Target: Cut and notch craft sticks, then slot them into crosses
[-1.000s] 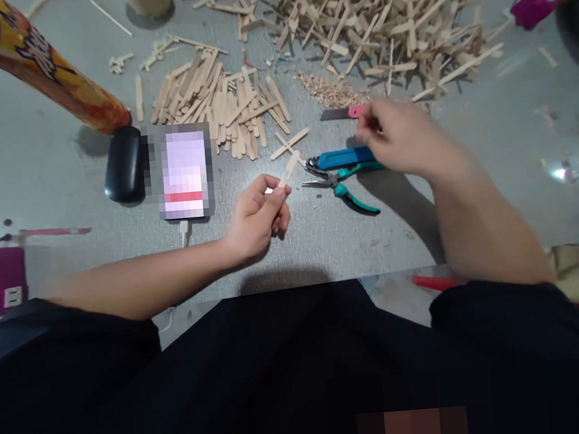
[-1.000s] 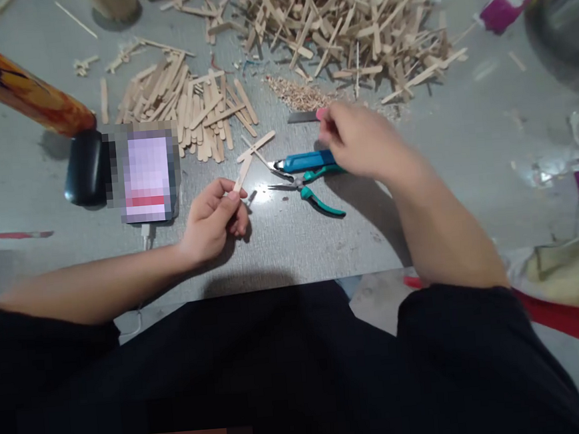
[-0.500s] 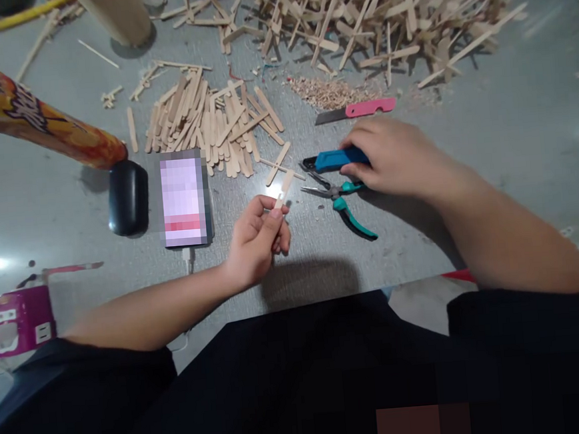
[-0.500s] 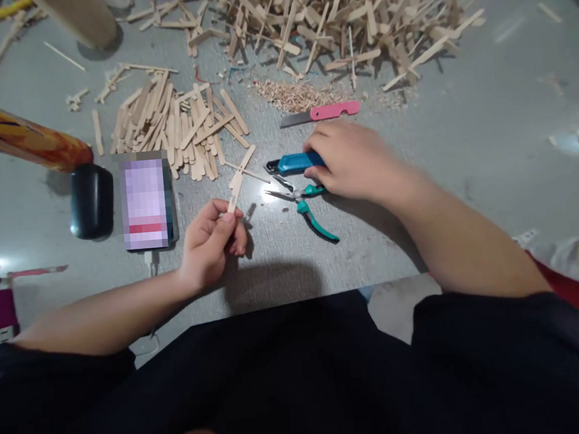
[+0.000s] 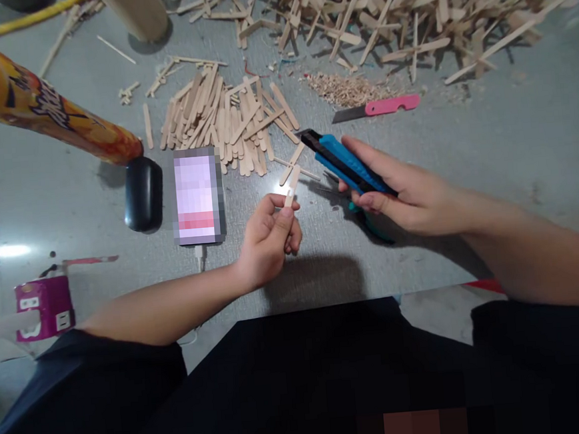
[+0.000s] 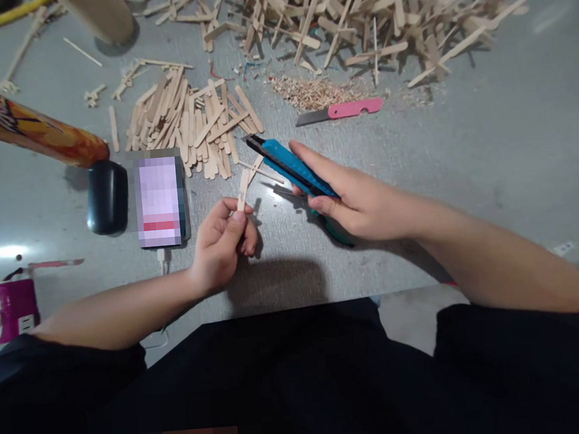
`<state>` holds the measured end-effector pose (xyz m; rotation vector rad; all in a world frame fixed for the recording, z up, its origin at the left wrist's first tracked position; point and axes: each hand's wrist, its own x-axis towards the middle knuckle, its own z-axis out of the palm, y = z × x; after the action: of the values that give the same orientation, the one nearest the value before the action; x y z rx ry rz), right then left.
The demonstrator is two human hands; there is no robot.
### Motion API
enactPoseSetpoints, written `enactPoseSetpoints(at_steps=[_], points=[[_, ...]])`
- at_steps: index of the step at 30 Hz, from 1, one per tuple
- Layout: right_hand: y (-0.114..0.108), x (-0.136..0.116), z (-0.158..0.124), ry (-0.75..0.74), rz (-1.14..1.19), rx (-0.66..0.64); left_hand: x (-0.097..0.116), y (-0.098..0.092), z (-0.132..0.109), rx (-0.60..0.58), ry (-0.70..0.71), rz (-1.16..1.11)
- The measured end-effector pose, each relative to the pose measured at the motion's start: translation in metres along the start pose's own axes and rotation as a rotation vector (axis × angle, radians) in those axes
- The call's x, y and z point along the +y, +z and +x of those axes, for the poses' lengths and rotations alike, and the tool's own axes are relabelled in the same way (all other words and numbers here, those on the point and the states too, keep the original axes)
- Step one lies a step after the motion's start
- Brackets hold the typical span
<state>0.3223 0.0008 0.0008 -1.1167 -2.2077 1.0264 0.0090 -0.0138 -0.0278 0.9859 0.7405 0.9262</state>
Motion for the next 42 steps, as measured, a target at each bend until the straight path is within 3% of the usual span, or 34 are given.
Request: enactPoseSetpoints(at_steps=[8, 14, 32, 42], points=[[0.012, 0.004, 0.009, -0.207, -0.303, 0.206, 0.003, -0.002, -0.002, 0.021, -0.073, 0.013], [0.009, 0.005, 0.008, -0.377, -0.596, 0.361, 0.004, -0.001, 0.0, 0.049, -0.037, -0.047], [0.008, 0.001, 0.01, -0.371, -0.715, 0.244, 0.004, -0.005, -0.004, 0.053, 0.149, 0.221], [0.004, 0.002, 0.002, -0.211, -0.762, 0.17, 0.009, -0.005, -0.005, 0.052, 0.03, 0.172]])
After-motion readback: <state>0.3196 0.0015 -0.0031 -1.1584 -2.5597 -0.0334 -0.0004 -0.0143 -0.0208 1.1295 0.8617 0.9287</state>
